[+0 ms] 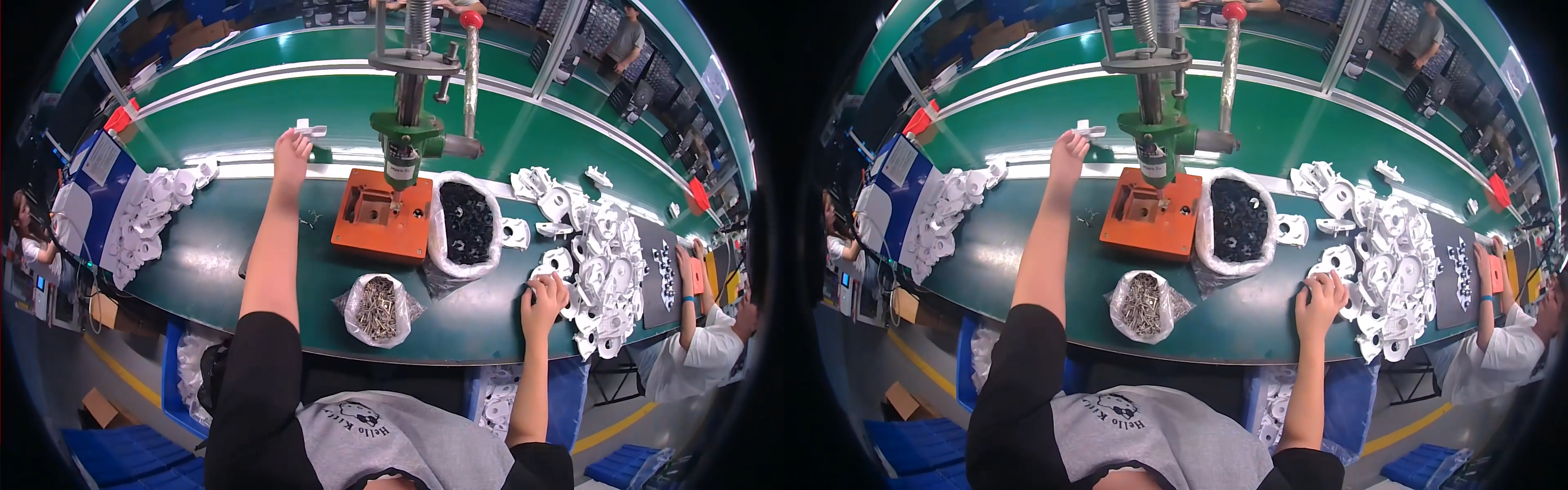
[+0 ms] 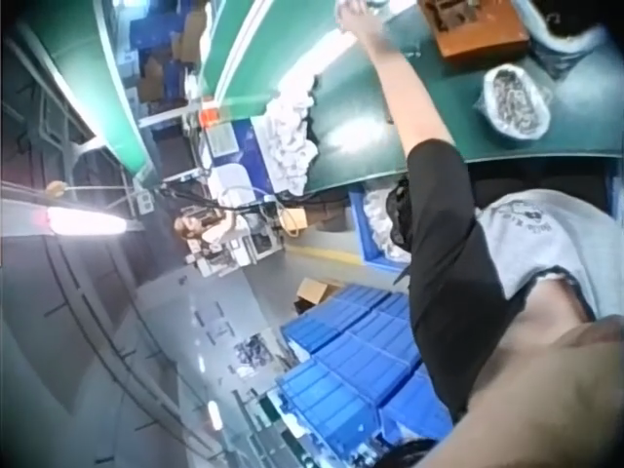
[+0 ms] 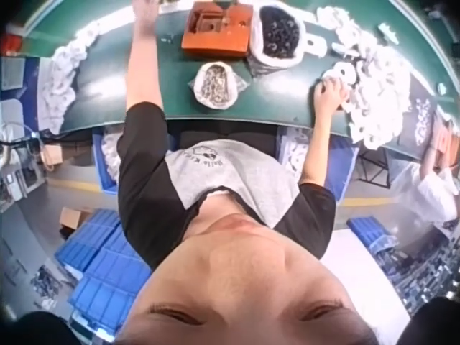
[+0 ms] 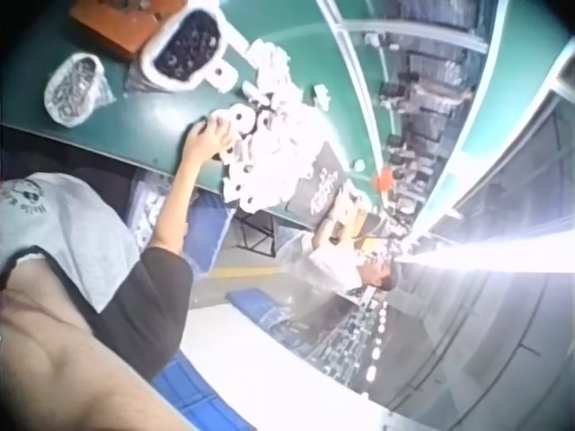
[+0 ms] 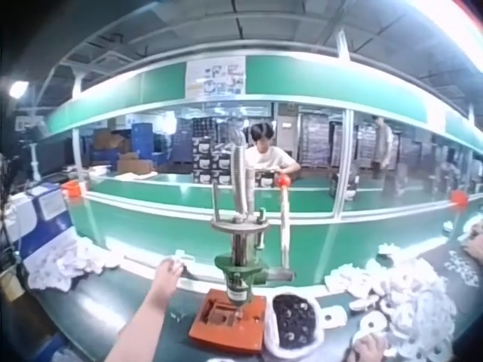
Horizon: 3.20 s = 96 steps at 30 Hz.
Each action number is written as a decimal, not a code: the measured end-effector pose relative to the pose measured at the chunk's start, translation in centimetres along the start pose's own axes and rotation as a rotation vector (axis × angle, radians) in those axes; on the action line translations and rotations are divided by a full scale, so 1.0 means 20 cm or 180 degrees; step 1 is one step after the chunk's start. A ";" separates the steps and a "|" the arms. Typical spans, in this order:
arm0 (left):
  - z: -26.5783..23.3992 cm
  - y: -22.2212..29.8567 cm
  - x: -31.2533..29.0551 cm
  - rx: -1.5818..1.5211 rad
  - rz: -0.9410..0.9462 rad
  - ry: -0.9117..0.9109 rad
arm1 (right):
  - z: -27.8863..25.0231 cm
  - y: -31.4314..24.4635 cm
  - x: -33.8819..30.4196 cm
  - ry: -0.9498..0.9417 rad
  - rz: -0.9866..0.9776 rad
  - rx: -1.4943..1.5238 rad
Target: Manually assembling plastic components using a lever press jig at a factory workstation.
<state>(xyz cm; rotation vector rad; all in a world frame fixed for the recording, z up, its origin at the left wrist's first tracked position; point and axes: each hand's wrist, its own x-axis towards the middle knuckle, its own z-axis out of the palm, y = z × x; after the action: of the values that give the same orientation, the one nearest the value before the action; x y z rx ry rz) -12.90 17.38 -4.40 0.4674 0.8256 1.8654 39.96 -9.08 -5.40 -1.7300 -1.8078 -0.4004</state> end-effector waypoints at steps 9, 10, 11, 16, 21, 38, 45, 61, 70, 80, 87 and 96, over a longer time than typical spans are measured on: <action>-0.56 0.34 0.13 0.5317 0.1042 0.0890 | 0.01 -0.03 0.03 0.0102 0.0382 0.0408; -0.53 0.42 0.09 0.5568 0.0675 0.0921 | -0.01 0.00 0.00 0.0189 0.0478 0.0347; -0.54 0.52 0.04 0.6005 0.0535 0.1167 | 0.00 0.01 -0.01 0.0267 0.0526 0.0343; -0.84 0.78 0.04 0.6789 0.0463 0.1953 | 0.03 0.01 -0.02 0.0335 0.0655 0.1033; -0.92 0.82 0.09 0.7022 0.0332 0.1939 | 0.02 -0.02 0.00 0.0231 0.0112 0.0773; -0.66 0.86 -0.40 0.7246 -0.0750 0.0567 | 0.00 -0.05 -0.02 0.0118 0.0104 0.0904; -0.84 0.76 -0.55 0.6362 0.1569 0.0050 | 0.00 -0.14 -0.05 -0.0428 0.0300 0.0213; -0.57 0.81 -1.10 0.2951 0.0598 -0.0392 | -0.08 -0.36 -0.11 -0.0340 0.1323 0.2666; -0.02 0.24 -1.92 0.1170 -0.0968 -0.1879 | -0.28 -1.10 -0.15 -0.1990 -0.0590 0.3954; 0.07 0.25 -2.00 0.1130 -0.1111 -0.1966 | -0.33 -1.11 -0.17 -0.1886 -0.0457 0.4215; 0.09 0.20 -2.02 0.0714 -0.1301 -0.1933 | -0.35 -1.12 -0.17 -0.2388 0.0157 0.4802; 0.11 0.14 -2.07 0.0515 -0.0688 -0.1446 | -0.27 -1.11 -0.15 -0.1633 0.0001 0.4462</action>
<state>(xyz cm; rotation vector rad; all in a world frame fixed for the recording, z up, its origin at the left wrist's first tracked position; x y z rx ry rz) 4.13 -20.05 0.98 0.8332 0.6870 1.4230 19.27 -17.02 1.13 -0.7890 -1.6266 1.1619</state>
